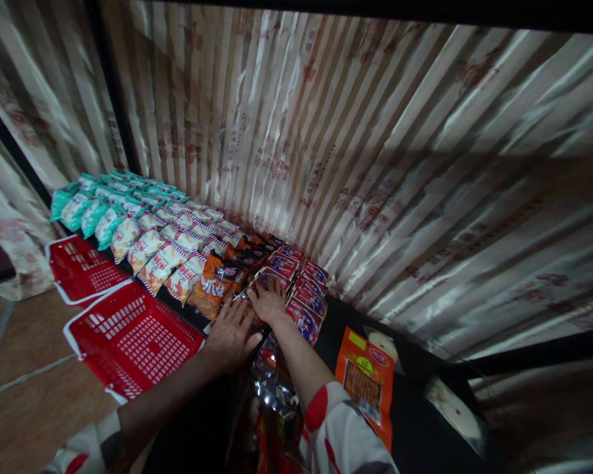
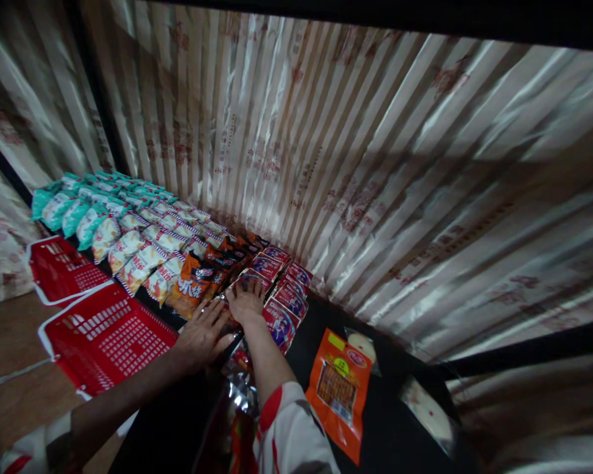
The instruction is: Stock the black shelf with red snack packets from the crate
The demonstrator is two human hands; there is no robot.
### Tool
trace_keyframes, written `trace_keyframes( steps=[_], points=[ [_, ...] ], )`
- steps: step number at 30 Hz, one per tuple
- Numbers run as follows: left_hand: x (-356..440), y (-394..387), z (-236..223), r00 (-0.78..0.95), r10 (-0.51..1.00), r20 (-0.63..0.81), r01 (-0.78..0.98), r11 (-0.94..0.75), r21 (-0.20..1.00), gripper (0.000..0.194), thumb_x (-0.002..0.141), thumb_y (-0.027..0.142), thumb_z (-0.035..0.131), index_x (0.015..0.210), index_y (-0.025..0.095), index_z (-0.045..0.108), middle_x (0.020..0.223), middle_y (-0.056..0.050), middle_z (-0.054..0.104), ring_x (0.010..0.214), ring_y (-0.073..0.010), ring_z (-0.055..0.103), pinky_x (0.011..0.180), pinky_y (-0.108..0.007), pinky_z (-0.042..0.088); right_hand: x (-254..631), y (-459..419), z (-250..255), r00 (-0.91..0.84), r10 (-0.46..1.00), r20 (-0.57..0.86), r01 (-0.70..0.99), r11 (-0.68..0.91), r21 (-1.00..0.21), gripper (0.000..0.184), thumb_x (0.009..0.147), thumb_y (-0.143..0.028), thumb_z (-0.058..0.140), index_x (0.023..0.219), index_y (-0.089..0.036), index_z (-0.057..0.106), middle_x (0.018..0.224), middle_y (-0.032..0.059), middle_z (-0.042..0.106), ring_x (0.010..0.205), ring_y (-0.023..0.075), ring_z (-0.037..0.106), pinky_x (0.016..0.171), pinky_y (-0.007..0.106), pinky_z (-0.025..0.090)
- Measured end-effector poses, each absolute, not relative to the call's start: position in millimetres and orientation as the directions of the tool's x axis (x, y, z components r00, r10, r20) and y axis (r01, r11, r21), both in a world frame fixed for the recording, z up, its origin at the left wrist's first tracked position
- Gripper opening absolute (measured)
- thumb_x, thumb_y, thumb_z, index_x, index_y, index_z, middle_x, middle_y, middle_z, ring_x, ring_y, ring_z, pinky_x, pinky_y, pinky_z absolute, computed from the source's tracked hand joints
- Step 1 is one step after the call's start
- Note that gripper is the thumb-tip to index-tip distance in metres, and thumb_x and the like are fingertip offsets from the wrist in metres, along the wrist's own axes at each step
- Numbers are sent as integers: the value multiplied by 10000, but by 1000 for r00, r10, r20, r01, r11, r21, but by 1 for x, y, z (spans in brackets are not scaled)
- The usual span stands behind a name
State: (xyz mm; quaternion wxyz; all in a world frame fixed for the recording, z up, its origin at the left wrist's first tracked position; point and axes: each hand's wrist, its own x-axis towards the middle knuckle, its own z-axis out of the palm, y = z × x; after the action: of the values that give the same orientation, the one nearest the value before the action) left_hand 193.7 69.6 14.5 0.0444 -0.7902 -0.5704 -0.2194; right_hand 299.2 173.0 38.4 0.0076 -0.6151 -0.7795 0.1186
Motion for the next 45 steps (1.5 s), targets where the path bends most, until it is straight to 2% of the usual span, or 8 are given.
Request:
trace_keyframes(
  steps=[17,25,33,38,45],
  points=[
    [194,72,16,226,891,395,902,-344,260,419,876,441,418,1167,170,551,1232,-137,548,1201,-274,447,1064,-503,233,300,178,32,-264,961,-82,950,244,-195,603,866,-574,212,1342,-248,389,1470,88,250,1361,273,105,1055,448,57],
    [194,72,19,236,890,389,902,-350,253,414,883,432,406,1161,163,551,1258,-134,530,1238,-281,404,1066,-518,222,300,179,32,-269,962,-36,940,255,-226,575,873,-548,251,1315,-229,431,1454,112,281,1359,278,125,1055,464,81],
    [196,67,24,232,890,393,902,-348,256,413,881,382,426,1185,127,539,1279,-159,510,1246,-277,399,1071,-494,243,306,171,38,-288,949,132,909,314,-274,488,896,-434,305,1240,-163,521,1398,137,373,1340,270,202,1062,421,166],
    [207,53,35,264,862,433,855,-417,308,370,818,250,499,1151,100,560,1271,-164,515,1243,-283,399,1059,-481,295,314,165,45,-272,938,214,901,327,-286,462,900,-377,308,1193,-122,559,1361,149,417,1321,261,241,1064,403,198],
    [235,15,46,319,799,510,733,-549,402,335,845,201,399,1114,127,586,1244,-137,543,1192,-243,466,986,-431,424,336,141,50,-204,941,271,896,291,-334,428,892,-346,335,1169,-124,574,1360,124,423,1306,244,271,1064,384,220]
  ],
)
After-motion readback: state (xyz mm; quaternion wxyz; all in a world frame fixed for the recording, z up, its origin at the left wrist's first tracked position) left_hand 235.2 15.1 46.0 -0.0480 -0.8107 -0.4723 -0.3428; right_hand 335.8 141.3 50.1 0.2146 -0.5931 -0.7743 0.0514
